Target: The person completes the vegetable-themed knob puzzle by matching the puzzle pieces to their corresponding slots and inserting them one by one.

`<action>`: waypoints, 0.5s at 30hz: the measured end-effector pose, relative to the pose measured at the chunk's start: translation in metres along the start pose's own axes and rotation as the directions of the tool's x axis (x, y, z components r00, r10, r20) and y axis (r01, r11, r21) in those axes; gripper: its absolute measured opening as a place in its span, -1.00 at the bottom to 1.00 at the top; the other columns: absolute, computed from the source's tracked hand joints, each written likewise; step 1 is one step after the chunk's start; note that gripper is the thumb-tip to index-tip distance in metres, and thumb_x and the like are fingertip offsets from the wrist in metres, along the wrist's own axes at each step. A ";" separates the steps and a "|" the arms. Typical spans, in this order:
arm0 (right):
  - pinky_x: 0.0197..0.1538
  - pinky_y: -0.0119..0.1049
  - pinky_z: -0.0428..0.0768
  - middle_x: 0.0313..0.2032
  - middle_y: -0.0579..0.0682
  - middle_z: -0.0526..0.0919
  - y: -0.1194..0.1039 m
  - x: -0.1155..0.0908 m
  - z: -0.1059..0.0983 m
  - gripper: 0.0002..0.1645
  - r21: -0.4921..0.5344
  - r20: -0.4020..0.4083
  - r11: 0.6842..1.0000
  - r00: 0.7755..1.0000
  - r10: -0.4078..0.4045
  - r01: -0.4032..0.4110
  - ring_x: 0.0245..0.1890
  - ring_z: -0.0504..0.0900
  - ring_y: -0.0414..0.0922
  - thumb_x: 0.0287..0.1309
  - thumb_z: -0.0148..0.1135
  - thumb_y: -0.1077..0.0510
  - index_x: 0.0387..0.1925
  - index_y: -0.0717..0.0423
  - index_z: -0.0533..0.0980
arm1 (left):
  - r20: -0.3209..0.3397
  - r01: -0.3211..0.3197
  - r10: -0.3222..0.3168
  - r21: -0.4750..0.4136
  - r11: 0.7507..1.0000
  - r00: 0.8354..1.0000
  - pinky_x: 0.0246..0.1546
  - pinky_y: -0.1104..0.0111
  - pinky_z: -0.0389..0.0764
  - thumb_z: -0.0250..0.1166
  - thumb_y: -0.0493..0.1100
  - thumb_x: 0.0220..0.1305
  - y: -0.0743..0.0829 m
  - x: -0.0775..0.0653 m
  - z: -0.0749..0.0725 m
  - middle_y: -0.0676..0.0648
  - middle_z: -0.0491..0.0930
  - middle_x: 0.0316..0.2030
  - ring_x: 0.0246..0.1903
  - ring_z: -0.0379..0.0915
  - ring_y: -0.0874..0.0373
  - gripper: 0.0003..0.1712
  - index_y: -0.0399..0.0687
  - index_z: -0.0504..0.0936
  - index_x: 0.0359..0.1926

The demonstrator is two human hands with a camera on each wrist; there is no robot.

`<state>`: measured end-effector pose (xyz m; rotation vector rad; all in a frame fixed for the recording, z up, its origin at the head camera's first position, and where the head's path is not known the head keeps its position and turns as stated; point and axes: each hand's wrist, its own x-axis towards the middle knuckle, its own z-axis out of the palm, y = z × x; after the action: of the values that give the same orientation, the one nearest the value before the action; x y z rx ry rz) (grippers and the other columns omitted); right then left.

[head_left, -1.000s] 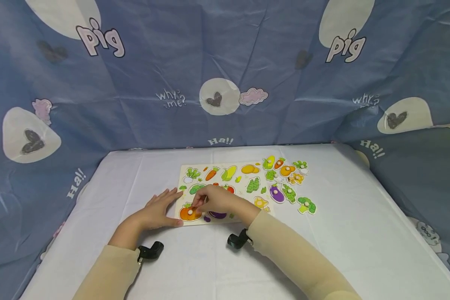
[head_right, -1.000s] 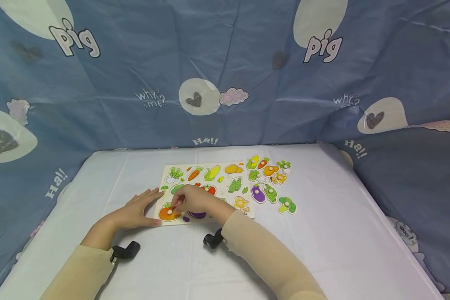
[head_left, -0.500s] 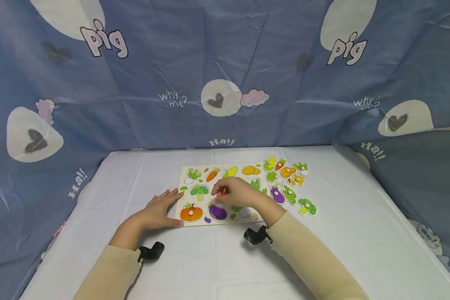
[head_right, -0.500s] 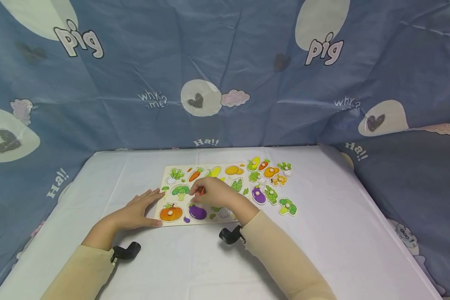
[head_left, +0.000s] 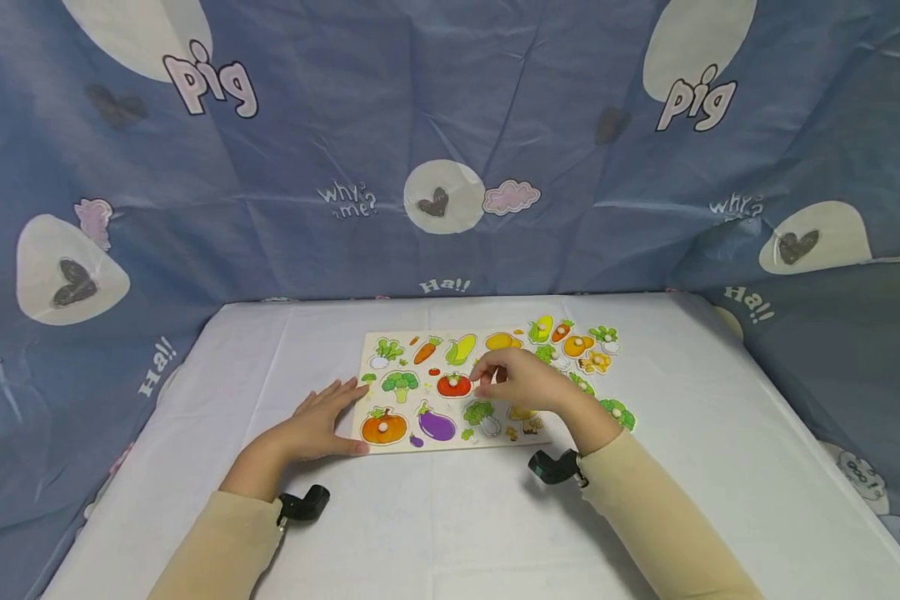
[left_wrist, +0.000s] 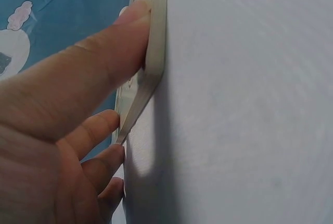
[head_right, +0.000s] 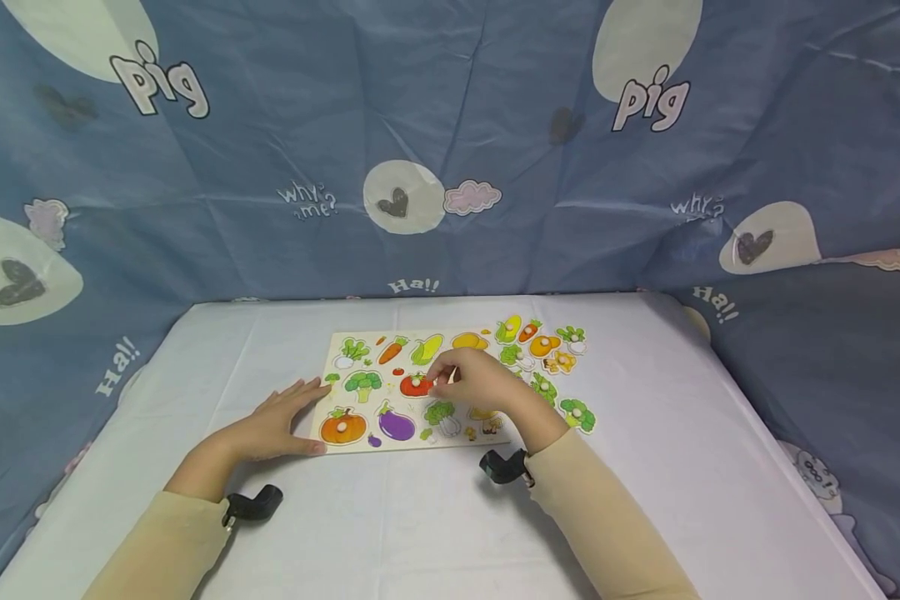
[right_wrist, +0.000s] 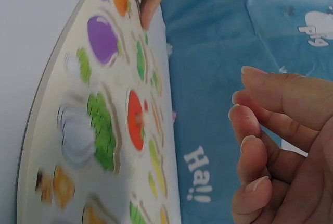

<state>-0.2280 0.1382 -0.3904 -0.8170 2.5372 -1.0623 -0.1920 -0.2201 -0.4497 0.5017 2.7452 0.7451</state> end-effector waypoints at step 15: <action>-0.44 -0.31 0.51 -0.35 -0.09 0.59 0.043 -0.032 -0.025 -0.84 -0.032 -0.048 0.998 0.997 0.058 -0.060 -0.46 0.47 -0.09 0.24 0.36 0.21 -0.16 0.18 0.64 | 0.007 -0.001 0.001 0.001 1.000 1.000 0.44 -0.26 -0.23 0.52 0.30 -0.06 0.001 -0.001 -0.001 -0.30 0.04 0.52 0.51 -0.21 -0.32 0.20 -0.13 0.24 0.50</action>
<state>-0.2304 0.1963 -0.4030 -0.7293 2.6071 -1.0354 -0.1909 -0.2204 -0.4485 0.5051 2.7389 0.7416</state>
